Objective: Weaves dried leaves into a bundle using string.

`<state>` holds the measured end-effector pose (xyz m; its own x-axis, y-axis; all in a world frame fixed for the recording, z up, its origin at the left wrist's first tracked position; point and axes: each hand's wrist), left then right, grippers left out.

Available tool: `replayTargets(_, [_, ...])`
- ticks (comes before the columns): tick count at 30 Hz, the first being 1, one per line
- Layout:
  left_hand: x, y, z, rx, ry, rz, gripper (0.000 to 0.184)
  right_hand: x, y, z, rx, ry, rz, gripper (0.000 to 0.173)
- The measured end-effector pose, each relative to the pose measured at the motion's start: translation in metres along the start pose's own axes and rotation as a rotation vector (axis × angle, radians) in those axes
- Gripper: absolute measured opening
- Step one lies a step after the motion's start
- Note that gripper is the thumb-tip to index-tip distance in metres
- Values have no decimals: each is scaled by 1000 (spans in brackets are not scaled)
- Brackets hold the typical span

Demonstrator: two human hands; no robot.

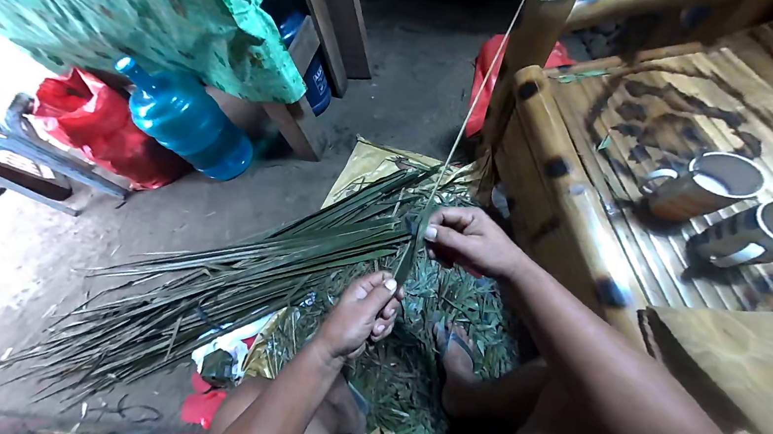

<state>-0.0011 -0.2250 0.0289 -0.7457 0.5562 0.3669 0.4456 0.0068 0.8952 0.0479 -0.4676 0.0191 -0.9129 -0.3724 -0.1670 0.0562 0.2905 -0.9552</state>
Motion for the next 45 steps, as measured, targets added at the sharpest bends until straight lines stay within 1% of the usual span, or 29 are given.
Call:
replayTargets(3, [1,-2,0,-1,-20,1,25,-2,-2,12,22,37,51,20])
replayTargets(5, [2,-2,0,-8,-30,24,24,-3,-4,19,23,114,81,19])
replayTargets(7, [4,-5,0,-19,-43,46,24,-6,-10,27,-28,208,78,17])
replayTargets(10, [4,-8,1,-68,-43,45,29,-7,-16,35,-88,218,46,20])
replayTargets(13, [3,-9,2,-177,-18,46,34,-7,-17,31,-139,284,31,15])
replayTargets(17, [2,-15,-1,-255,-57,76,31,-10,-21,34,-142,463,35,15])
replayTargets(20, [2,-19,-7,-284,-17,67,27,-11,-20,37,-117,530,35,15])
replayTargets(22, [1,-20,-11,-296,37,60,23,-10,-19,35,-66,502,-17,16])
replayTargets(25, [-5,-18,-11,-259,109,20,22,-1,-18,20,27,347,-141,18])
replayTargets(29, [-14,-10,-9,-142,188,3,21,5,-8,-9,-33,68,-306,19])
replayTargets(31, [-17,-8,-9,-64,216,-7,21,6,3,-20,-72,-32,-346,19])
replayTargets(33, [-18,-6,-7,0,209,-19,21,6,12,-26,-92,-93,-341,20])
replayTargets(36, [-15,-4,-7,60,160,-31,21,5,15,-23,-78,-103,-235,22])
replayTargets(38, [-11,-1,-7,64,120,-28,22,3,13,-20,-64,-74,-167,22])
replayTargets(42, [-2,-1,-8,54,51,11,23,-1,4,-5,-28,67,-67,19])
replayTargets(45, [3,-3,-9,43,33,30,21,-6,-4,10,-66,170,-16,16])
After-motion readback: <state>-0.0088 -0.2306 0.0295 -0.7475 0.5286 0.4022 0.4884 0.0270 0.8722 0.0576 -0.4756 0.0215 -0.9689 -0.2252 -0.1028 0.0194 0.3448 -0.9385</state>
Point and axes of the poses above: each hand's wrist, its own x-axis away from the middle knuckle, its own z-axis out of the back of the hand, y = z × x, and after that the axes turned 9 degrees about -x, right-handed
